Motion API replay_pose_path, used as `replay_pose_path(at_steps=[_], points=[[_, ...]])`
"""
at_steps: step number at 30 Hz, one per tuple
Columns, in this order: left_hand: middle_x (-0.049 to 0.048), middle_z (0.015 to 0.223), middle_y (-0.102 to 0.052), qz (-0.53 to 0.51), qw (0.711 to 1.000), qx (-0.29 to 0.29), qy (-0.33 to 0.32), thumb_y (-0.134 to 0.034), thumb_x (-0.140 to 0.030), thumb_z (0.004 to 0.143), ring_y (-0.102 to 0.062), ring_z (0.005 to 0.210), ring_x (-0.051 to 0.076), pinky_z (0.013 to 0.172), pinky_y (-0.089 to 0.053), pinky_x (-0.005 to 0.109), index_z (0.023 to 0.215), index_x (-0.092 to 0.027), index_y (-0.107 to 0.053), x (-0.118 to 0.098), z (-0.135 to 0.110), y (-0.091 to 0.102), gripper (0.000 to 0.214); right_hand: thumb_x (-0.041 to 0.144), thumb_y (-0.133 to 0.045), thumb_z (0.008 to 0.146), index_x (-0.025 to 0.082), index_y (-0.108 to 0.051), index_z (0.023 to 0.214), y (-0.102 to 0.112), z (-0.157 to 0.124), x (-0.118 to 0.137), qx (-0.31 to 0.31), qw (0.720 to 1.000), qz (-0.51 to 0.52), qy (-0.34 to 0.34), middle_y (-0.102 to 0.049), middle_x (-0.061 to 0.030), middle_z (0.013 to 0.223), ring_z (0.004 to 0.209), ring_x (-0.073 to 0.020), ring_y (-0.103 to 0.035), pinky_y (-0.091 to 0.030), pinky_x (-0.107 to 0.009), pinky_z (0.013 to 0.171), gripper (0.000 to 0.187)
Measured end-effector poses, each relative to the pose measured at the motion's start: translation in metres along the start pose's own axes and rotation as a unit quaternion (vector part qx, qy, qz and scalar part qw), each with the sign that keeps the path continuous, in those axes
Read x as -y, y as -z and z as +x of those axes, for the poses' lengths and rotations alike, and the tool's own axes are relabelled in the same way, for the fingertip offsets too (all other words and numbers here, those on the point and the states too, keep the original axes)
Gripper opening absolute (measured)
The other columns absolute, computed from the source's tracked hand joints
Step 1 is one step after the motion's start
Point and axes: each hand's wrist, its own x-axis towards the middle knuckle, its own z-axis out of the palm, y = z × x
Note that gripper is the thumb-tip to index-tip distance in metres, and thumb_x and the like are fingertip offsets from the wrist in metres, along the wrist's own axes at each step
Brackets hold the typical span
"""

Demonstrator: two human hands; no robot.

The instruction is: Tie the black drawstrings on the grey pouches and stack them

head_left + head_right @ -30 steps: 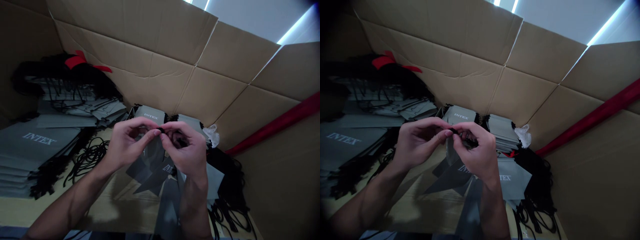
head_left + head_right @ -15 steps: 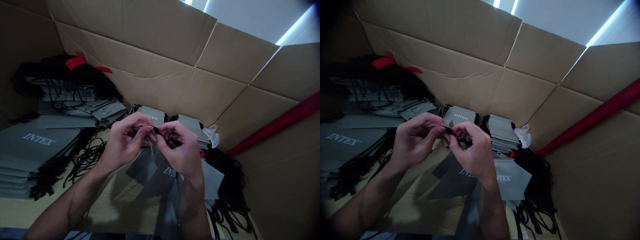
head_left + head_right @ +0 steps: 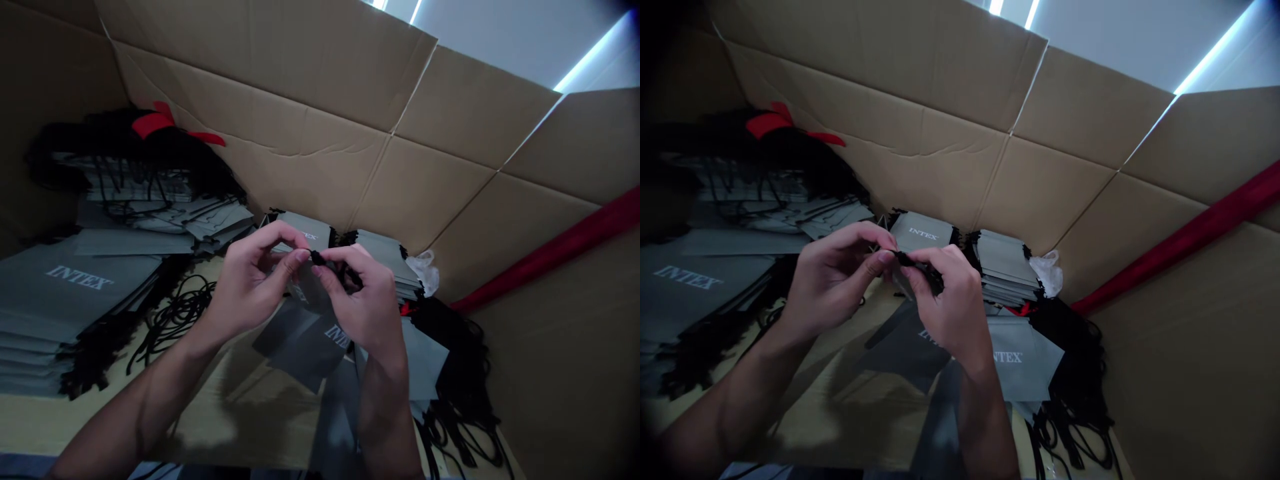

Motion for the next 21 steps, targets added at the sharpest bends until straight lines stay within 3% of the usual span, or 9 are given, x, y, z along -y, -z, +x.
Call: replay_pose_path(at_steps=[5, 12, 17, 19, 21], points=[[0.002, 0.089, -0.07, 0.003, 1.0, 0.003, 0.017, -0.087, -0.044, 0.1, -0.067, 0.066, 0.014, 0.056, -0.054, 0.024, 0.099, -0.021, -0.073, 0.001, -0.0001, 0.002, 0.027, 0.024, -0.076, 0.106, 0.025, -0.082, 0.107, 0.002, -0.0004, -0.0013, 0.007, 1.0, 0.003, 0.027, -0.081, -0.0036, 0.098, 0.085, -0.0198, -0.071, -0.06, -0.037, 0.081, 0.006], [0.0003, 0.088, -0.066, -0.009, 0.999, 0.027, 0.014, -0.078, -0.031, 0.106, -0.065, 0.066, 0.012, 0.058, -0.052, 0.025, 0.101, -0.022, -0.071, 0.0007, 0.0002, 0.0069, 0.012, 0.019, -0.075, 0.105, 0.023, -0.081, 0.104, 0.0032, 0.0007, 0.0008, 0.025, 0.998, -0.005, 0.054, -0.082, -0.0027, 0.097, 0.088, -0.0197, -0.072, -0.059, -0.036, 0.081, 0.007], [-0.0001, 0.087, -0.065, -0.024, 0.999, 0.025, 0.017, -0.081, -0.033, 0.104, -0.065, 0.063, 0.012, 0.053, -0.051, 0.024, 0.096, -0.022, -0.069, -0.0033, 0.0029, 0.0096, 0.018, 0.018, -0.076, 0.104, 0.023, -0.079, 0.1, 0.0029, 0.0021, 0.0043, 0.039, 0.997, -0.006, 0.069, -0.081, -0.0023, 0.094, 0.087, -0.0196, -0.072, -0.058, -0.035, 0.08, 0.007], [-0.0004, 0.086, -0.066, -0.025, 0.999, 0.009, 0.021, -0.084, -0.035, 0.102, -0.063, 0.063, 0.011, 0.052, -0.05, 0.023, 0.097, -0.022, -0.07, -0.0028, 0.002, 0.0071, 0.02, 0.017, -0.076, 0.103, 0.023, -0.079, 0.099, 0.0011, 0.002, 0.0049, 0.025, 0.998, -0.013, 0.059, -0.08, -0.0019, 0.092, 0.085, -0.019, -0.071, -0.058, -0.034, 0.078, 0.008], [0.0, 0.087, -0.069, 0.003, 0.999, -0.047, 0.02, -0.088, -0.034, 0.099, -0.064, 0.068, 0.012, 0.054, -0.051, 0.021, 0.1, -0.022, -0.073, -0.0022, -0.0004, 0.0025, 0.02, 0.017, -0.075, 0.102, 0.023, -0.078, 0.095, -0.0018, 0.0018, 0.0047, -0.017, 0.998, -0.04, 0.046, -0.078, -0.0015, 0.088, 0.081, -0.0185, -0.07, -0.058, -0.034, 0.077, 0.01]])
